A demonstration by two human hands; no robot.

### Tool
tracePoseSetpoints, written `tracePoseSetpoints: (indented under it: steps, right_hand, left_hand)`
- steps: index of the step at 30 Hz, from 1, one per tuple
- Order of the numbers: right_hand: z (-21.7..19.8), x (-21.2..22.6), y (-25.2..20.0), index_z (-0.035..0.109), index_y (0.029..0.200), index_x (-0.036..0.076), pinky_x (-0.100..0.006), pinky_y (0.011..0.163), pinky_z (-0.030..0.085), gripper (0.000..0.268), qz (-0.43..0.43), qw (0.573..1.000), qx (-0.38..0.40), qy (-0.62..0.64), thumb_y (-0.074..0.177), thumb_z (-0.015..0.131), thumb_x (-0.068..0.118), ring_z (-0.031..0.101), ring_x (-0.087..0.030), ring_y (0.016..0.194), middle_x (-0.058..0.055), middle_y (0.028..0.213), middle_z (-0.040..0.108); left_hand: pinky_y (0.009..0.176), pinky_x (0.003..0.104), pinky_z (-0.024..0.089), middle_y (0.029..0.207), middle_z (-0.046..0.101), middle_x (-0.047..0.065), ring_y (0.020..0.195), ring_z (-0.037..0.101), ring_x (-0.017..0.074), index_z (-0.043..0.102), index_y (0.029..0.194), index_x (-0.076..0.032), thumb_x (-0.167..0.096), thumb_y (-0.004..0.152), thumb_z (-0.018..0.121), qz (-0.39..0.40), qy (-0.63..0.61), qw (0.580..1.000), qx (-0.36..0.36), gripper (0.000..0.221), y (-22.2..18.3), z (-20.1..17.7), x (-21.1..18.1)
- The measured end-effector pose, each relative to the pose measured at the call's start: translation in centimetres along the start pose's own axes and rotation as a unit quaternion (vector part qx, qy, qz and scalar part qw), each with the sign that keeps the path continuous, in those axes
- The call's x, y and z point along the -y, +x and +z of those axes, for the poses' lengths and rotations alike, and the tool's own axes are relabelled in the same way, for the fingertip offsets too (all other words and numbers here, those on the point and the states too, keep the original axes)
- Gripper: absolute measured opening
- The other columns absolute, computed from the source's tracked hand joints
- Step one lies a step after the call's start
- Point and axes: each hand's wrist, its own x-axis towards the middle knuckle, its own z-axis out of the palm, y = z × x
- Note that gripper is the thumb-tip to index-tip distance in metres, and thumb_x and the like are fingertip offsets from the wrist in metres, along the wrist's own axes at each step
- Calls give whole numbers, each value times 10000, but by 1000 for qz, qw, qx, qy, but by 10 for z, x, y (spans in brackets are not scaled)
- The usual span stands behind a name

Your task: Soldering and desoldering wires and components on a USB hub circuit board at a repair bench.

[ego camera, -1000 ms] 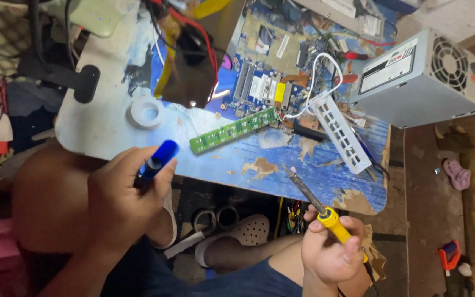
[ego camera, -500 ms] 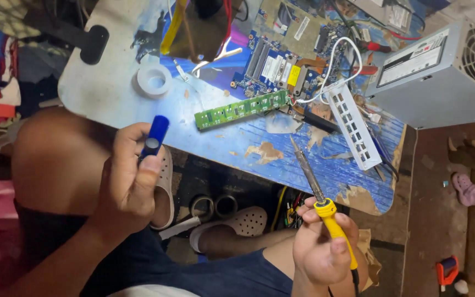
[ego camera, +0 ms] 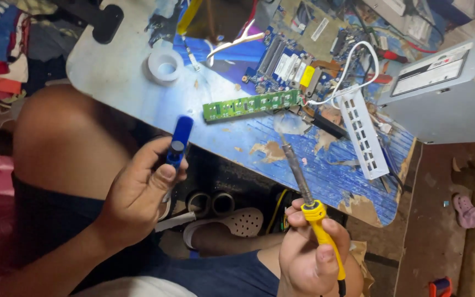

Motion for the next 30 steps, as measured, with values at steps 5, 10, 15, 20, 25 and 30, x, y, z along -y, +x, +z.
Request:
tracePoseSetpoints:
  steps: [5, 10, 15, 20, 25, 30]
  right_hand:
    - [8, -1, 4, 765, 1406, 246, -619, 1129, 542, 318, 4, 1000, 1, -25, 1140, 674, 393, 685, -465, 1194, -225, 1049, 742]
    - [16, -8, 6, 747, 1401, 234, -612, 1247, 527, 306, -15, 998, 15, -52, 1138, 665, 368, 683, -379, 1168, -217, 1033, 733]
    - [7, -16, 4, 782, 1394, 154, -479, 1027, 632, 300, -2, 1000, 27, -12, 1141, 731, 307, 723, -366, 1040, -281, 1510, 607]
    - [16, -17, 7, 757, 1393, 153, -449, 1067, 639, 312, -23, 998, 36, -51, 1146, 679, 327, 758, -318, 1027, -337, 1473, 621]
    - [12, -19, 3, 765, 1374, 179, -426, 1047, 650, 292, -11, 999, 23, -47, 1134, 697, 330, 709, -330, 1077, -330, 1446, 606]
    - [6, -21, -1, 732, 1365, 176, -457, 1069, 637, 305, -29, 996, 0, -86, 1128, 642, 347, 733, -351, 1066, -358, 1278, 656]
  left_hand:
    - [1072, 371, 628, 1204, 753, 127, 1085, 767, 231, 465, 1422, -40, -286, 1171, 548, 243, 37, 969, 8, 361, 5, 6, 3]
    - [1106, 353, 603, 1187, 817, 120, 1149, 810, 233, 494, 1499, 7, -307, 1154, 573, 269, 110, 956, -28, 473, 5, 1, 2]
    - [1037, 255, 632, 1238, 802, 134, 1246, 830, 255, 568, 1454, -30, -191, 1116, 677, 271, 71, 960, -21, 390, 6, 1, -7]
    - [956, 225, 629, 1213, 847, 43, 1030, 860, 142, 729, 1248, -101, -196, 1094, 683, 208, 125, 969, -47, 186, 0, 4, -31]
    - [992, 274, 641, 1217, 819, 65, 1105, 794, 162, 629, 1343, -105, -129, 1120, 660, 207, 76, 975, -39, 226, -1, 1, -14]
    - [1100, 372, 558, 1189, 762, 105, 1171, 722, 225, 542, 1462, -85, -195, 1165, 603, 245, 10, 969, -18, 322, 0, -4, -1]
